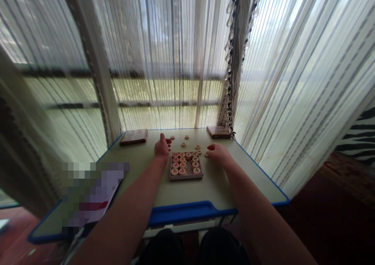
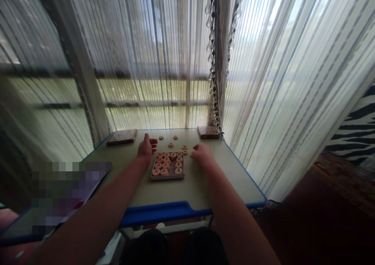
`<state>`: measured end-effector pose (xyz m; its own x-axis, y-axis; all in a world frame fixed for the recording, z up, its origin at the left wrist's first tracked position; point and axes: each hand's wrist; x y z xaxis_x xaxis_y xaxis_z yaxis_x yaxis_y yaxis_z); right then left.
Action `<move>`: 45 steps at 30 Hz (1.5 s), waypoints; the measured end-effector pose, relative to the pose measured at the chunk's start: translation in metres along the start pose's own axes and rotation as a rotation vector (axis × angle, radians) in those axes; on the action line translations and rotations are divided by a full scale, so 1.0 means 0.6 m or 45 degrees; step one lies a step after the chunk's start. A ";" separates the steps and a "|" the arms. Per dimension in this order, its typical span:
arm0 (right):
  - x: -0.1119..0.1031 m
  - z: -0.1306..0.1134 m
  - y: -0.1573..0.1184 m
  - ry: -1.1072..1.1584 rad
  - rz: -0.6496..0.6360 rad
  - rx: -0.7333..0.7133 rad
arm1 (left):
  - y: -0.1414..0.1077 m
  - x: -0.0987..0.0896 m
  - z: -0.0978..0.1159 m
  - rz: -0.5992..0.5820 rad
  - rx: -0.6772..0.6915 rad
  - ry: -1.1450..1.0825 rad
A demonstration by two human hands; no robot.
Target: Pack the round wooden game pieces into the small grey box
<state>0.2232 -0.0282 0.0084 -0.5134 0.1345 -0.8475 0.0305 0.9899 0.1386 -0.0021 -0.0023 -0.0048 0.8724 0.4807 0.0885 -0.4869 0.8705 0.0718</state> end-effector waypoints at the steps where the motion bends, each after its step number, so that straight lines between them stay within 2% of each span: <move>1: 0.001 0.000 0.000 -0.009 -0.019 -0.020 | 0.000 -0.001 0.000 0.009 0.024 0.023; 5: 0.009 -0.004 -0.004 -0.082 0.025 -0.109 | 0.001 -0.004 -0.005 0.006 0.123 0.133; 10: 0.028 -0.008 -0.001 -0.118 0.205 -0.227 | 0.005 -0.011 -0.007 0.011 0.218 0.342; 13: 0.045 -0.007 0.006 -0.095 0.276 -0.357 | 0.009 -0.017 -0.006 0.023 0.312 0.507; 16: 0.058 -0.006 0.012 -0.042 0.211 -0.439 | 0.014 -0.020 -0.009 -0.030 0.313 0.585; 20: 0.063 -0.004 0.018 -0.012 0.108 -0.432 | 0.031 -0.012 -0.015 -0.145 0.310 0.805; 25: 0.063 -0.002 0.023 0.001 0.147 -0.414 | 0.071 -0.001 -0.013 -0.214 0.255 1.232; 28: 0.063 -0.002 0.023 0.016 0.121 -0.415 | 0.096 0.003 -0.017 -0.182 0.428 1.190; 31: 0.063 -0.002 0.021 0.010 0.084 -0.440 | 0.111 0.006 -0.028 -0.286 0.656 1.085; 35: 0.062 -0.002 0.017 -0.019 0.096 -0.450 | 0.111 0.009 -0.040 -0.526 0.623 1.167; 37: 0.062 -0.003 0.016 -0.037 0.095 -0.456 | 0.107 0.009 -0.040 -0.548 0.620 1.129; 41: 0.059 -0.005 0.015 -0.035 0.083 -0.445 | 0.098 0.009 -0.033 -0.544 0.559 0.874; 45: 0.057 -0.005 0.014 0.000 0.101 -0.440 | 0.089 0.010 -0.025 -0.613 0.583 0.954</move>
<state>0.2032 -0.0156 -0.0177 -0.5209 0.2108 -0.8272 -0.2213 0.9026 0.3693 -0.0221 0.0484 -0.0156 0.7061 0.1673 -0.6881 0.0936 0.9411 0.3248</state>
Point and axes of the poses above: each hand's wrist, its own y-axis towards the middle knuckle, its own x-axis out of the palm, z = x × y, and after that the axes turned 5 degrees about -y, right-handed
